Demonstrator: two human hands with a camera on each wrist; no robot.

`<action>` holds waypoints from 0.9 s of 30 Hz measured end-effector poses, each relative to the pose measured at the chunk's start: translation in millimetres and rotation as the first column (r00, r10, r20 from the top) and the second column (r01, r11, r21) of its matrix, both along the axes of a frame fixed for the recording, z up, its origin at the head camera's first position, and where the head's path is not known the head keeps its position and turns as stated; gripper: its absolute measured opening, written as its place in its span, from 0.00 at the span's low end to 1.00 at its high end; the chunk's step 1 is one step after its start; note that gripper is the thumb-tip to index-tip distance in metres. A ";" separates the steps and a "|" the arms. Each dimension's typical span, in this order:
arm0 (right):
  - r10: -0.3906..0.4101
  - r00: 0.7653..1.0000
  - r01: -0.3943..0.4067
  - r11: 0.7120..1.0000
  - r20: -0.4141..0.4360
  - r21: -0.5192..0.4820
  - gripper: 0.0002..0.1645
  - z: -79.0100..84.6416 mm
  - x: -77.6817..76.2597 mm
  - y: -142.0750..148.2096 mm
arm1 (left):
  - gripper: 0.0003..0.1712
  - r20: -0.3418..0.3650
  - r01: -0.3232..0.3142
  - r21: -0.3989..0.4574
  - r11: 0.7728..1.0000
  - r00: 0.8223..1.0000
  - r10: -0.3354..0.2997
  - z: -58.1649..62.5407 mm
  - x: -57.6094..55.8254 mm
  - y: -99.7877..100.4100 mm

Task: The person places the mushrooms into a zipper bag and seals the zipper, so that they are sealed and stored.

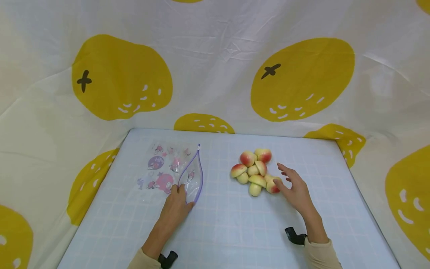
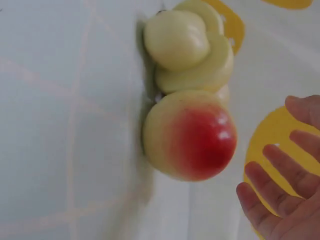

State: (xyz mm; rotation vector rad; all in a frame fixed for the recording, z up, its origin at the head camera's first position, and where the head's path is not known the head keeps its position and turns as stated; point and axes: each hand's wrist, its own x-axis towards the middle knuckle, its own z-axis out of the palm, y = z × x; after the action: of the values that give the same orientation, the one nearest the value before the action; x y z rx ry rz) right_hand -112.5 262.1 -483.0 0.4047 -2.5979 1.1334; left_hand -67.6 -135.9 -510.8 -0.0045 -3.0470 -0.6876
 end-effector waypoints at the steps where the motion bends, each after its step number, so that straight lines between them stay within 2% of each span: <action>1: -0.009 1.000 0.010 1.000 0.021 -0.019 0.36 -2.7 -0.1 2.8 | 0.43 0.001 0.000 -0.001 1.000 1.000 0.000 0.3 -0.1 0.0; 5: -0.037 0.994 0.045 0.996 0.106 -0.077 0.36 -12.4 -0.1 10.4 | 0.43 0.009 -0.006 0.004 1.000 1.000 0.006 1.2 -0.4 -0.4; 8: -0.042 0.980 0.063 0.992 0.192 -0.109 0.37 -17.7 -0.1 12.9 | 0.43 0.022 -0.011 0.009 1.000 1.000 0.011 1.1 -0.4 -0.9; 13: -0.067 0.940 0.112 0.987 0.336 -0.119 0.40 -22.0 0.2 12.7 | 0.42 0.028 -0.014 0.018 1.000 1.000 0.013 1.5 0.1 -0.7; 17: -0.105 0.902 0.160 0.982 0.418 -0.100 0.44 -24.2 0.6 10.0 | 0.41 0.018 -0.013 0.023 1.000 1.000 0.013 2.4 0.5 0.0; 21: -0.133 0.874 0.195 0.977 0.467 -0.086 0.44 -27.1 1.1 6.2 | 0.40 0.011 -0.007 0.017 1.000 1.000 0.007 2.4 0.9 0.2; 27: -0.160 0.864 0.226 0.971 0.477 -0.082 0.43 -30.5 2.5 2.6 | 0.41 0.004 -0.005 0.003 1.000 1.000 0.005 1.9 2.6 1.2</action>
State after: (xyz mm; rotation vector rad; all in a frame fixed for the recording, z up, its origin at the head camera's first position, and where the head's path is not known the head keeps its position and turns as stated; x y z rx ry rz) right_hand -110.0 264.7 -513.5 -0.1891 -2.8457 1.4712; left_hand -65.0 -134.8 -509.0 0.0045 -3.0493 -0.6924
